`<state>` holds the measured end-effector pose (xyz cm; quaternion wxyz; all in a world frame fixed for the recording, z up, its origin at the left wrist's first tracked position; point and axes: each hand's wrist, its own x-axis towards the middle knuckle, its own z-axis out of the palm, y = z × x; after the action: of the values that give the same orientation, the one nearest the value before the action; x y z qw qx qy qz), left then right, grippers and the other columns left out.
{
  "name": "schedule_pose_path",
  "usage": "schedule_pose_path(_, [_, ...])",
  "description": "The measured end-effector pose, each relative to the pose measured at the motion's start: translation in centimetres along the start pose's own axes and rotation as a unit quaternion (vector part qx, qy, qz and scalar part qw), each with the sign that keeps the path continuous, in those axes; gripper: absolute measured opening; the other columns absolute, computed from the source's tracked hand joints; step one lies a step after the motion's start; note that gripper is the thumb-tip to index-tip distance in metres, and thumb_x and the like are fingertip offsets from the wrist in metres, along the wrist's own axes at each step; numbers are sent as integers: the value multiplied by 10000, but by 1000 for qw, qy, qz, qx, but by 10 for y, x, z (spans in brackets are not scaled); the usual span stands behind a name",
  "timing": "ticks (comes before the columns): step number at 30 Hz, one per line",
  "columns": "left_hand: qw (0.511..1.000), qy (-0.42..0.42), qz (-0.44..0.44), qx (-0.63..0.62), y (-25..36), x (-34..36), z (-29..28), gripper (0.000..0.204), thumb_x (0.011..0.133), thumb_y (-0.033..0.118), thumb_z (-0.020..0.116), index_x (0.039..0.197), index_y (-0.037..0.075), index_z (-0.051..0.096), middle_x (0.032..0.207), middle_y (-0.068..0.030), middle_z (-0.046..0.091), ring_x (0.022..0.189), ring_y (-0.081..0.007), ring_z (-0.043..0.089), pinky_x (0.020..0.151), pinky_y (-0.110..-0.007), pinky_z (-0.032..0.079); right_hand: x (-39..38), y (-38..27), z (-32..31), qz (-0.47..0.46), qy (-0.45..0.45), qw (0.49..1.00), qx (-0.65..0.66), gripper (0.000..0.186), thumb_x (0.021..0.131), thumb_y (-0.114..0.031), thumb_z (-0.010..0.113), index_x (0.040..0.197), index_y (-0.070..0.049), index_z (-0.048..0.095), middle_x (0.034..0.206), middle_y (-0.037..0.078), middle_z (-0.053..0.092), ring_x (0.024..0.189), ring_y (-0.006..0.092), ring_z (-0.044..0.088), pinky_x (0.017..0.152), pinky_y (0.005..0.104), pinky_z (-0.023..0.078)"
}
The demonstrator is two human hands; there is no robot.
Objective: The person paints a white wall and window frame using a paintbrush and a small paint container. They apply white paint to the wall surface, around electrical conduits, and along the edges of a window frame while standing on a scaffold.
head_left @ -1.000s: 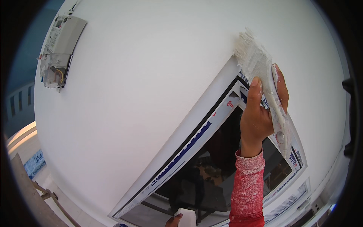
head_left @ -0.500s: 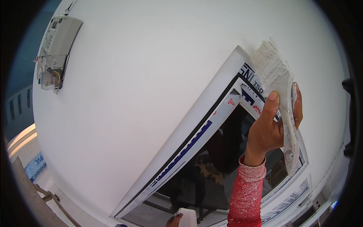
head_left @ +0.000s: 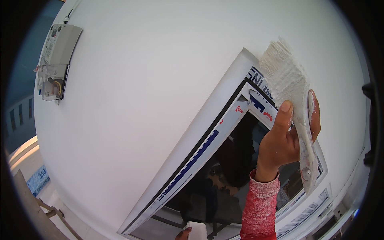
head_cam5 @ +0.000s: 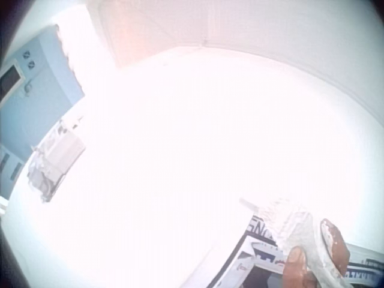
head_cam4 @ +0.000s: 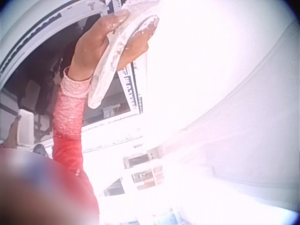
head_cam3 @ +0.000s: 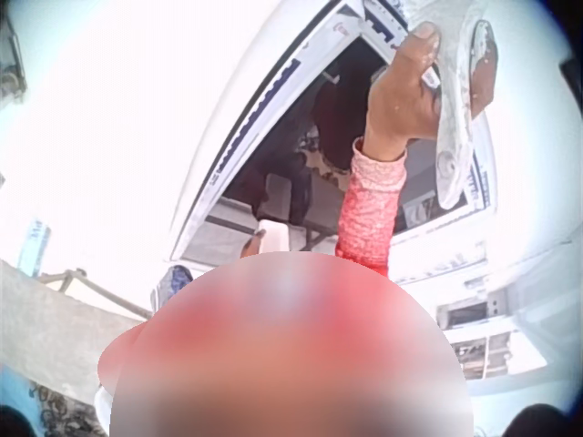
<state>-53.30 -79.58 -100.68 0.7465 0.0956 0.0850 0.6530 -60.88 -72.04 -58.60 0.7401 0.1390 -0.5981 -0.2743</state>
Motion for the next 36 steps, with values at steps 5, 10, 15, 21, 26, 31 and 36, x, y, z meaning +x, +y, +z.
schedule_pose_path(5, [999,29,-3,19,-4,3,-2,651,1026,555,469,1367,13,582,1150,-159,723,982,-292,740,883,-452,620,-2,8,22,35,-71,997,4,415,942,-127,740,1301,15,590,1235,187,673,1023,249,717,879,371,614])
schedule_pose_path(10, [999,32,-13,11,-5,4,-3,659,1021,565,476,1377,20,576,1155,-159,723,977,-298,741,872,-461,622,-2,4,27,12,-55,998,-5,411,935,-130,751,1292,12,604,1252,182,670,1043,261,714,899,373,603])
schedule_pose_path(15, [999,32,-9,16,-5,4,-1,657,1018,567,483,1377,26,576,1151,-160,722,978,-299,741,866,-460,623,-1,-1,30,33,-48,998,20,398,929,-141,761,1272,8,623,1258,182,671,1081,268,702,904,377,601])
schedule_pose_path(21, [1000,22,-4,14,-3,1,0,658,1021,570,468,1382,28,570,1149,-164,721,987,-302,739,872,-467,619,1,-7,30,16,-63,997,-33,393,936,-143,754,1273,11,625,1229,184,684,1054,258,711,902,373,603])
schedule_pose_path(26, [1000,-1,-23,1,2,3,0,660,1028,568,447,1388,27,565,1166,-168,717,996,-305,737,887,-477,614,2,-5,31,69,-44,996,31,403,934,-147,759,1279,9,622,1235,183,680,1062,254,707,913,370,599])
schedule_pose_path(31, [1000,16,-20,6,1,2,1,650,1037,558,436,1389,27,564,1166,-162,717,993,-301,737,886,-461,616,6,-3,24,34,-47,998,1,426,932,-164,764,1290,8,612,1221,189,684,1032,262,719,903,370,605])
schedule_pose_path(36, [1000,7,-14,6,-4,4,-3,655,1040,559,433,1396,25,562,1180,-156,713,1011,-287,732,889,-444,615,8,-16,7,36,-38,999,7,425,948,-80,711,1335,7,558,1246,193,654,1025,261,712,860,344,611])
